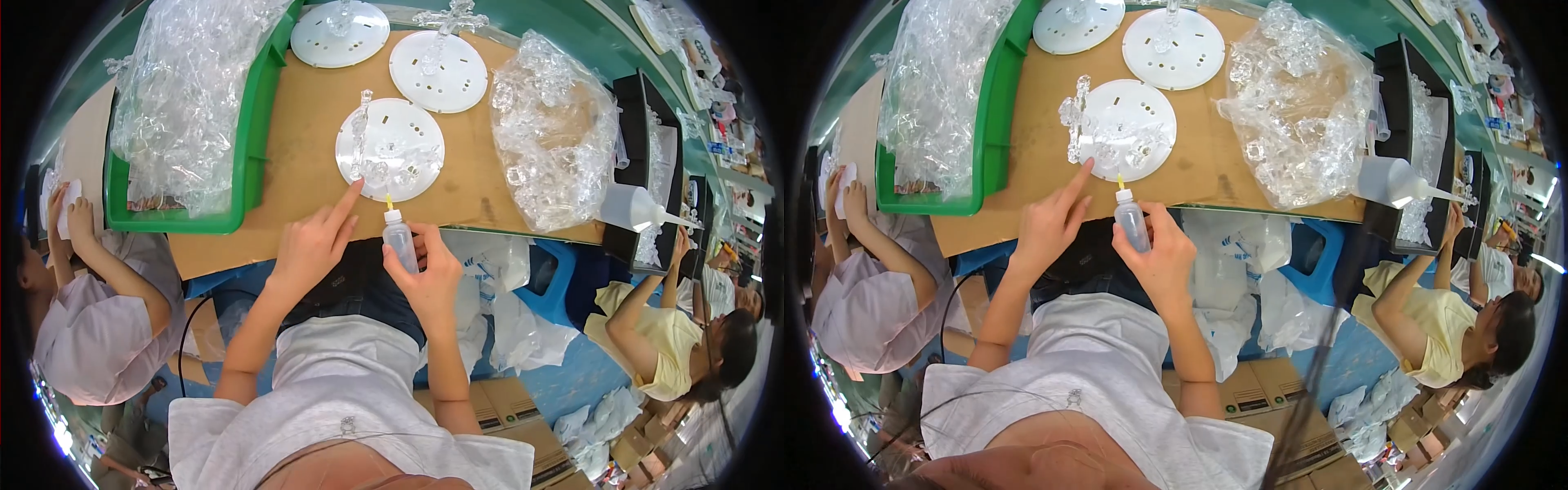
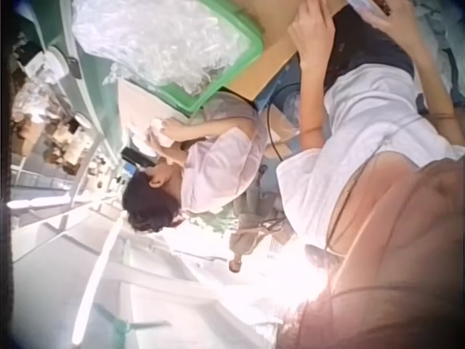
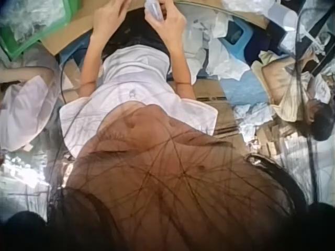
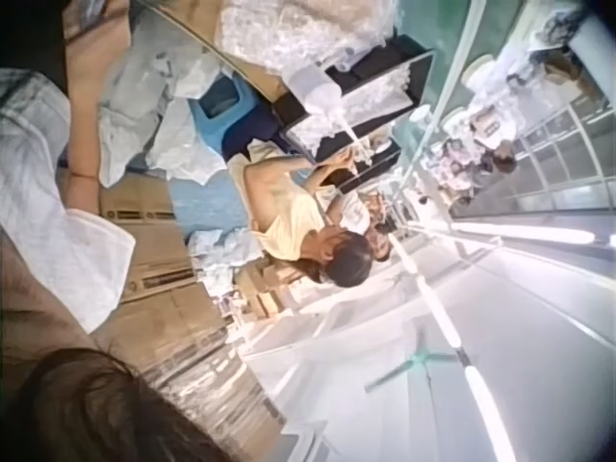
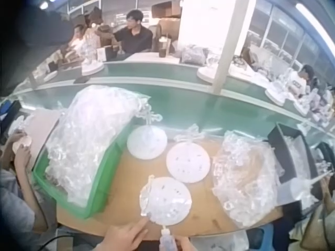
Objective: Applying liquid adhesive to circular base plates and attaching clear decorative plastic components.
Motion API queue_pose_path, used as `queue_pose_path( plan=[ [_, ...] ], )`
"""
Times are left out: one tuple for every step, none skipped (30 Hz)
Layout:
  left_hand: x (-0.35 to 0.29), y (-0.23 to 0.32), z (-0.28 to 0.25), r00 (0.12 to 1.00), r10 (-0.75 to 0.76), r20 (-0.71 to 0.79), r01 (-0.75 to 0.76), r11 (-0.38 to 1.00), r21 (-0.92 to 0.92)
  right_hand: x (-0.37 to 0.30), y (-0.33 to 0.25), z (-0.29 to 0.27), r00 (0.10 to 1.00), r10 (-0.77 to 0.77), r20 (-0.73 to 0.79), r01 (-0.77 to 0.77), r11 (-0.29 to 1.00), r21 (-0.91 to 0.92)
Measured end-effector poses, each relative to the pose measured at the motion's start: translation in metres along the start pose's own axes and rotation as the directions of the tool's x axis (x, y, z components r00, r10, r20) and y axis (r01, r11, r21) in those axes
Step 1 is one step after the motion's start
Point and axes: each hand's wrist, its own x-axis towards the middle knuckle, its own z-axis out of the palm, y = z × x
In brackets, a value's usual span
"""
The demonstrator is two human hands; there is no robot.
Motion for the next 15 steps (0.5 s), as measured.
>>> queue_pose_path(
  plan=[
    [0.002,0.001,-0.002,0.999,-0.02,0.025,0.019,1.0,0.019,0.0,0.0,0.001,1.0,0.002,-0.012,-0.002,1.0,-0.002],
    [0.002,0.001,-0.002,0.999,-0.02,0.027,0.02,1.0,0.019,0.0,0.0,0.0,1.0,0.003,-0.011,-0.003,1.0,-0.002],
    [0.003,-0.001,-0.002,1.0,-0.007,0.011,0.007,1.0,0.019,0.001,0.0,0.0,1.0,0.001,-0.011,-0.001,1.0,-0.01],
    [0.003,-0.002,-0.001,1.0,0.007,-0.004,-0.006,1.0,0.02,0.001,-0.001,0.0,1.0,-0.002,-0.011,0.001,1.0,-0.018],
    [0.003,-0.003,-0.003,1.0,0.005,-0.003,-0.005,1.0,0.021,0.001,-0.002,0.0,1.0,-0.001,-0.009,0.001,1.0,-0.017],
    [0.002,-0.005,-0.004,1.0,-0.02,-0.01,0.02,0.999,0.027,0.001,-0.001,0.0,1.0,0.005,-0.006,-0.005,1.0,-0.024],
    [0.001,-0.007,-0.005,0.999,-0.045,-0.016,0.046,0.998,0.033,0.0,-0.001,0.001,1.0,0.012,-0.003,-0.012,0.999,-0.03],
    [0.001,-0.01,-0.005,0.999,-0.046,-0.015,0.047,0.998,0.032,0.0,0.0,0.0,1.0,0.013,-0.002,-0.013,0.999,-0.031],
    [0.001,-0.014,-0.006,0.999,-0.034,-0.016,0.035,0.997,0.07,0.001,0.0,0.0,1.0,0.008,-0.004,-0.008,0.999,-0.038],
    [0.0,-0.015,-0.007,1.0,-0.022,-0.016,0.023,0.994,0.109,0.001,0.0,0.0,1.0,0.003,-0.005,-0.004,0.999,-0.046],
    [0.001,-0.015,-0.007,1.0,-0.024,-0.016,0.025,0.994,0.109,0.001,0.0,0.0,1.0,0.004,-0.003,-0.004,0.999,-0.046],
    [0.002,-0.014,-0.008,1.0,-0.027,0.009,0.025,0.99,0.141,0.001,0.0,0.0,1.0,-0.002,-0.01,0.002,0.999,-0.052],
    [0.003,-0.013,-0.009,0.999,-0.03,0.033,0.024,0.985,0.174,0.0,0.0,0.0,1.0,-0.009,-0.016,0.008,0.998,-0.058],
    [0.004,-0.011,-0.009,0.999,-0.032,0.033,0.026,0.985,0.172,0.0,0.0,-0.001,1.0,-0.008,-0.015,0.008,0.998,-0.06],
    [0.005,-0.01,-0.009,1.0,-0.011,0.019,0.008,0.984,0.175,0.0,-0.001,-0.003,1.0,0.023,0.011,-0.022,0.998,-0.052]
  ],
)
